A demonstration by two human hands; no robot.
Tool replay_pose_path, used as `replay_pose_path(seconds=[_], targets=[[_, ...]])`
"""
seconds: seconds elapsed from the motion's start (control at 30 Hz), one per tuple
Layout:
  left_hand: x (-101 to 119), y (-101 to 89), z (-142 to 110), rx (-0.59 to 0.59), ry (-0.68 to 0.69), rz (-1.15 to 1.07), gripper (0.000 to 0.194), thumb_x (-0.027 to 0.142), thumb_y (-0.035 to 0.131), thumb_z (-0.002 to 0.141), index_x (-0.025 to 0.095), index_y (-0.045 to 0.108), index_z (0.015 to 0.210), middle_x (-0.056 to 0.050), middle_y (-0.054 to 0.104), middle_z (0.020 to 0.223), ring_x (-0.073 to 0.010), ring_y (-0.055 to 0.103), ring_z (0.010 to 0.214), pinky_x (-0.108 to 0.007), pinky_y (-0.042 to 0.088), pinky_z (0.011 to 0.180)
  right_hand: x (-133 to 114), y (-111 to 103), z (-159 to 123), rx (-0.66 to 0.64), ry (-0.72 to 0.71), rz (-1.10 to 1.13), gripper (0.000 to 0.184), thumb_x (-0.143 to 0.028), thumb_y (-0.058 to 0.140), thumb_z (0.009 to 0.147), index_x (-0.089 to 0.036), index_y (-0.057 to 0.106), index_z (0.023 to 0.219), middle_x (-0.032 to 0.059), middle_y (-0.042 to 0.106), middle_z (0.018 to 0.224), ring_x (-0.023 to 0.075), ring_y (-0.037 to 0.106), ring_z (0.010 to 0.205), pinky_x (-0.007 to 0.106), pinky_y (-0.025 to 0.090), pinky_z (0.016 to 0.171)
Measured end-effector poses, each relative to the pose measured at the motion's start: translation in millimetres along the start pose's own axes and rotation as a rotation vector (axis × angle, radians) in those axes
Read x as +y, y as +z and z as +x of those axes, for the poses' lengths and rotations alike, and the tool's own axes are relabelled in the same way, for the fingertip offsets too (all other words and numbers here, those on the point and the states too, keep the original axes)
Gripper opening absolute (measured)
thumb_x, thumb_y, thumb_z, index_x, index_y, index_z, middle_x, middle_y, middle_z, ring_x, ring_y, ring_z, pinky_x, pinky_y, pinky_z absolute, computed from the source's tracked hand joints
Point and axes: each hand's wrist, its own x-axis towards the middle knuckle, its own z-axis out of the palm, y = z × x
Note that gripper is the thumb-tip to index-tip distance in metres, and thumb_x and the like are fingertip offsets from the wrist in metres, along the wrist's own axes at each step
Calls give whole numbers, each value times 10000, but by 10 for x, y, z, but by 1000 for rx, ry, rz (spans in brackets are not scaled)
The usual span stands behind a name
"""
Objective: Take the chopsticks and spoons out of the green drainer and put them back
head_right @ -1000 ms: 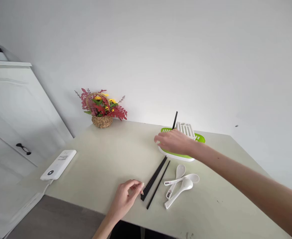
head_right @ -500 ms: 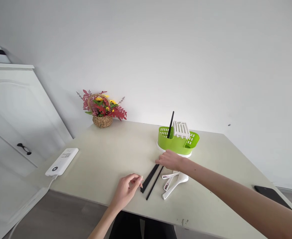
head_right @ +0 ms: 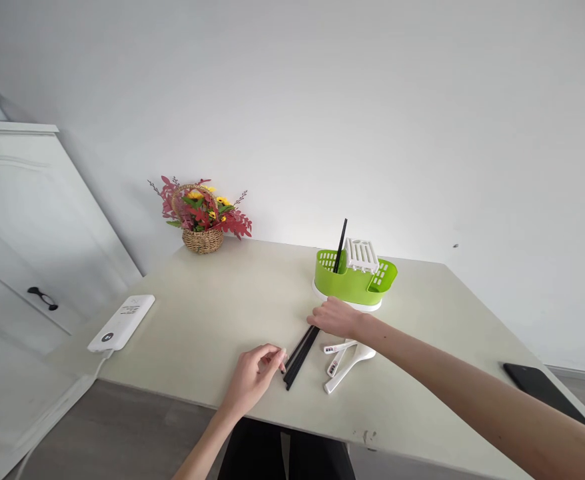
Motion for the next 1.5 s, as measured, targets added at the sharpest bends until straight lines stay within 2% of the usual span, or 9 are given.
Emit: replay_pose_path(seconds=[0.27,0.63,0.87,1.0,1.23,1.5], targets=[[-2,-2,13,1,2,-2,357,460,528,1028,235,720,827,-12,767,789,-176,695,734,-245,489,671,1,68,11,3,-3,-5,213,-62,512,964,-170,690,920,47,702,846,144,633,664,307,215,557],[11,-8,17,-8,2,-5,389,496,506,1025,232,730,847,-23,778,798,-184,708,742,-251,512,676,-47,-79,-40,-16,-14,-1,251,-23,492,966,-162,683,883,52,687,813,148,644,699,306,215,574],[-2,-9,16,-10,-4,5,406,523,500,1023,231,733,861,-26,776,788,-183,719,736,-238,531,644,-47,15,-12,-25,-37,5,241,-52,497,975,-157,697,891,61,690,848,149,634,703,298,232,576],[18,-14,12,-3,9,-1,395,507,510,1023,232,733,847,-19,776,779,-178,719,727,-243,538,680,-41,36,-7,-32,-42,0,244,-37,492,960,-148,705,916,68,690,898,144,631,706,292,243,576],[33,-16,25,-8,-11,4,392,513,521,1013,228,735,852,-23,781,790,-178,713,718,-235,522,633,-17,-25,50,-63,-51,-6,247,-52,505,939,-133,738,929,85,683,930,149,628,701,292,286,578],[0,-6,15,-10,-12,26,399,515,507,1022,229,728,854,-26,777,805,-177,702,726,-238,495,607,3,-85,65,-81,-86,-9,175,-91,592,887,-135,753,834,86,699,945,151,643,701,307,259,549]])
